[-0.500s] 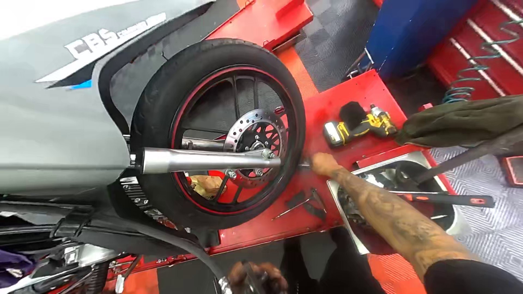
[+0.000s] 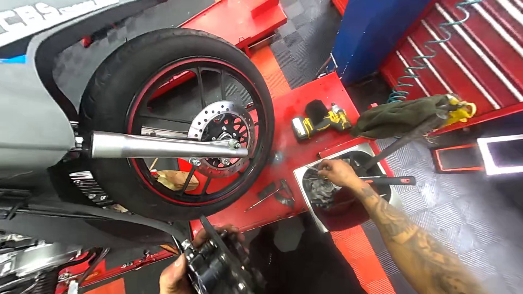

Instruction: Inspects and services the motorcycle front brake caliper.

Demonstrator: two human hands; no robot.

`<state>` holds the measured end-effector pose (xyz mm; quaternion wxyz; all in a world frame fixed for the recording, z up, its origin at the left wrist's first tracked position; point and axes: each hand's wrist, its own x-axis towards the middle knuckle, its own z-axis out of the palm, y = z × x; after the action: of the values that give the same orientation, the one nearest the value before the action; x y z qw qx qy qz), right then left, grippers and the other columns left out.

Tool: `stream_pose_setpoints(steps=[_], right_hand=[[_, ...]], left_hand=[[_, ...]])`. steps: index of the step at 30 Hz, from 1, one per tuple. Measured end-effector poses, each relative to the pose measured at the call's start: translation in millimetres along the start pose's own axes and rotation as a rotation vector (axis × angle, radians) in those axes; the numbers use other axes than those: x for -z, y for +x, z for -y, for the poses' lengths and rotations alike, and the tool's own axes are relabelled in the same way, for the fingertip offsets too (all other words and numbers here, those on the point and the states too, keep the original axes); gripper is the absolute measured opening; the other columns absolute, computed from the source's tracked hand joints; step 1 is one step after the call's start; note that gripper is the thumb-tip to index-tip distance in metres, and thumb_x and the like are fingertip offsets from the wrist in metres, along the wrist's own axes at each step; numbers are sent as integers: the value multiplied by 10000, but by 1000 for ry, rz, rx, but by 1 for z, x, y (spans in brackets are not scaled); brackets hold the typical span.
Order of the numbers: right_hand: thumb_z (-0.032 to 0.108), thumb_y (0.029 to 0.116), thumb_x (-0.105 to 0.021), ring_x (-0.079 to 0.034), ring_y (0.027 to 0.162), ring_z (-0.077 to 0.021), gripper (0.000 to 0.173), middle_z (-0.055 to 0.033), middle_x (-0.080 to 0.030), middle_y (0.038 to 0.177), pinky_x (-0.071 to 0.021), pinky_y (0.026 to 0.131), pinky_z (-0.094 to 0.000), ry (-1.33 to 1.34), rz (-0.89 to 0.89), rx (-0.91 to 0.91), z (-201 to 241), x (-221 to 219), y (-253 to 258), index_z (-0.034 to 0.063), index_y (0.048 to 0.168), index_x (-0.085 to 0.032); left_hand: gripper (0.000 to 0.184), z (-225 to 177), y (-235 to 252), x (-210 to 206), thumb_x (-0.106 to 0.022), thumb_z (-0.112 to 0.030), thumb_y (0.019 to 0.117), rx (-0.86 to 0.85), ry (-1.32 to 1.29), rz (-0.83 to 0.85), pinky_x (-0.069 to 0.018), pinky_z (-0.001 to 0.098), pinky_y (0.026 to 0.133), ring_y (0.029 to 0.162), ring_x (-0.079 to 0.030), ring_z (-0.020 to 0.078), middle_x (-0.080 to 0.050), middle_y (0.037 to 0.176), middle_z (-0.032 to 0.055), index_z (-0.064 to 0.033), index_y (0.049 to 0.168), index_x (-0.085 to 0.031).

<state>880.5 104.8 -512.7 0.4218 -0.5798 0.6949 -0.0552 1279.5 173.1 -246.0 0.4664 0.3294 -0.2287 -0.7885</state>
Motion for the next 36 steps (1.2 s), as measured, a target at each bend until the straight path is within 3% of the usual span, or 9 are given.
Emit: stream_pose_setpoints(steps=[5, 10, 12, 14, 17, 22, 26, 32, 36], right_hand=[[272, 1033, -586, -699, 958, -397, 245, -183, -722, 1022, -532, 829, -676, 179, -219, -154, -3, 2, -23, 103, 1178, -689], [461, 1091, -409, -647, 722, -205, 465, -86, -715, 913, -536, 632, -430, 904, -654, -294, 35, 23, -86, 79, 1217, -641], [451, 1106, -389, -582, 593, -109, 419, -26, -713, 879, -465, 499, -277, 1097, -572, -269, 78, 33, -120, 115, 1185, -628], [394, 1109, -407, -588, 568, -106, 339, -52, -719, 917, -480, 469, -239, 1261, -378, -107, 136, 38, -162, 129, 1164, -610], [375, 1078, -478, -659, 635, -171, 278, -124, -715, 967, -565, 530, -282, 1393, -168, 301, 213, 36, -222, 142, 1112, -626], [337, 1088, -508, -715, 846, -190, 236, -117, -713, 1084, -601, 628, -284, 1298, -106, 800, 274, 16, -264, 120, 1104, -600], [349, 1094, -468, -646, 1114, -170, 219, -25, -681, 1136, -534, 968, -340, 1026, -176, 1020, 291, 11, -268, 169, 1082, -592], [438, 1081, -407, -519, 1262, -152, 354, 0, -569, 1311, -449, 1070, -342, 935, -248, 969, 315, 0, -278, 218, 1063, -685], [665, 1046, -251, -649, 1064, -213, 669, -80, -642, 1251, -566, 868, -372, 1238, -321, 595, 338, 5, -269, 164, 1201, -666]], left_hand=[[551, 3, -2, -3, -640, -490, 903, -54, -59, -33, -576, 542, 906, 1110, -679, 379, -671, 1233, 237, -53, 1234, -690], [538, 4, -7, -13, -645, -488, 911, -117, -82, -66, -596, 540, 874, 1083, -695, 376, -680, 1206, 242, -39, 1203, -696], [535, 6, -8, -17, -655, -497, 904, -125, -83, -97, -603, 526, 863, 1065, -703, 363, -690, 1185, 237, -47, 1192, -700], [524, 3, -12, -22, -665, -501, 896, -135, -94, -139, -613, 499, 840, 1027, -716, 345, -704, 1153, 228, -55, 1167, -716], [554, -2, -18, -24, -633, -513, 908, -92, -179, -85, -600, 528, 859, 1055, -700, 370, -686, 1190, 238, -50, 1206, -698], [548, -17, -23, -37, -583, -510, 929, -41, -334, 80, -589, 528, 868, 1059, -694, 386, -676, 1205, 248, -57, 1221, -685], [582, -24, -23, -34, -564, -560, 919, -3, -406, 165, -592, 487, 856, 1051, -700, 349, -692, 1175, 219, -74, 1212, -692], [552, -35, -19, -31, -593, -530, 904, 51, -487, 286, -572, 461, 913, 1064, -696, 323, -702, 1157, 202, -65, 1179, -706], [562, -44, -17, -19, -577, -529, 904, 126, -471, 384, -577, 504, 877, 1054, -688, 352, -684, 1179, 213, -81, 1223, -691]])
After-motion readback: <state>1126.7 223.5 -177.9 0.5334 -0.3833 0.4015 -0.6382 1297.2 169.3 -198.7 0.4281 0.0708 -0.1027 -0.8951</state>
